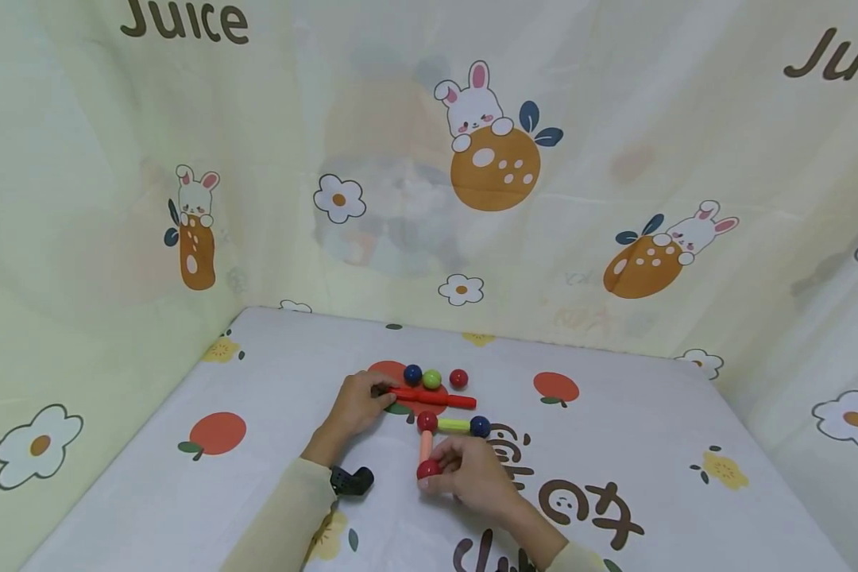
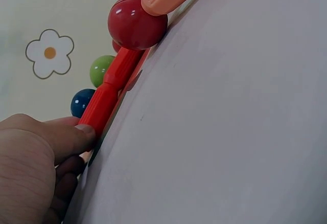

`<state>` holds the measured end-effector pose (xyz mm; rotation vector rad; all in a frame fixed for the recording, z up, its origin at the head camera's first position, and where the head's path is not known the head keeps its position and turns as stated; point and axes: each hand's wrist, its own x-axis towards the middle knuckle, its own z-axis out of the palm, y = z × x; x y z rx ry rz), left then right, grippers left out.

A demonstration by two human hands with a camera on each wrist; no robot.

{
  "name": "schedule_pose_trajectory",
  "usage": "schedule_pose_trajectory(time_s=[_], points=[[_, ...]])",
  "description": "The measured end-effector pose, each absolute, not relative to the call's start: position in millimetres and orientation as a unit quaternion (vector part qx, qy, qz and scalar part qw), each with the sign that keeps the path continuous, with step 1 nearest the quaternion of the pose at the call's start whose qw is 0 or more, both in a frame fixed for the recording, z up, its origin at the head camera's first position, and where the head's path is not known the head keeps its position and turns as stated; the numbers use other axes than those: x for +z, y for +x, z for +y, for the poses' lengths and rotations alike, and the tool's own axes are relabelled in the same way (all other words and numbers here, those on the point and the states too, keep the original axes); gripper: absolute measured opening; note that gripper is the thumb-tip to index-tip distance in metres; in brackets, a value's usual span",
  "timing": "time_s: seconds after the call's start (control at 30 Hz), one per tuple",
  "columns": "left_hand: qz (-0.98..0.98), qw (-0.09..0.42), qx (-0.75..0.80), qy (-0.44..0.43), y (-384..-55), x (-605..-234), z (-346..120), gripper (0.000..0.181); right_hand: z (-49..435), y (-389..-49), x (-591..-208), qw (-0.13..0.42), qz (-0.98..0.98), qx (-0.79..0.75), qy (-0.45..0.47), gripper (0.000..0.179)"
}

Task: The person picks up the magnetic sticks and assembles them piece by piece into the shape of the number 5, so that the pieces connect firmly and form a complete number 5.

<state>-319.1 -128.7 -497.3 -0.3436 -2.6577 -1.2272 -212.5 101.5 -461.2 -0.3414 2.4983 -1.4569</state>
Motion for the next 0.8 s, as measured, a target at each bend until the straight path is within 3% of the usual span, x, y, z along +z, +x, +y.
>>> schedule_pose_trajectory(time_s=[0.8], points=[[-0.898,0.092,-0.416,-0.108,-318.2,-497.5,-127.9,0.019,93.3,-211.7,-464.8,0.071,0.887,-0.431,-0.148,0.040]])
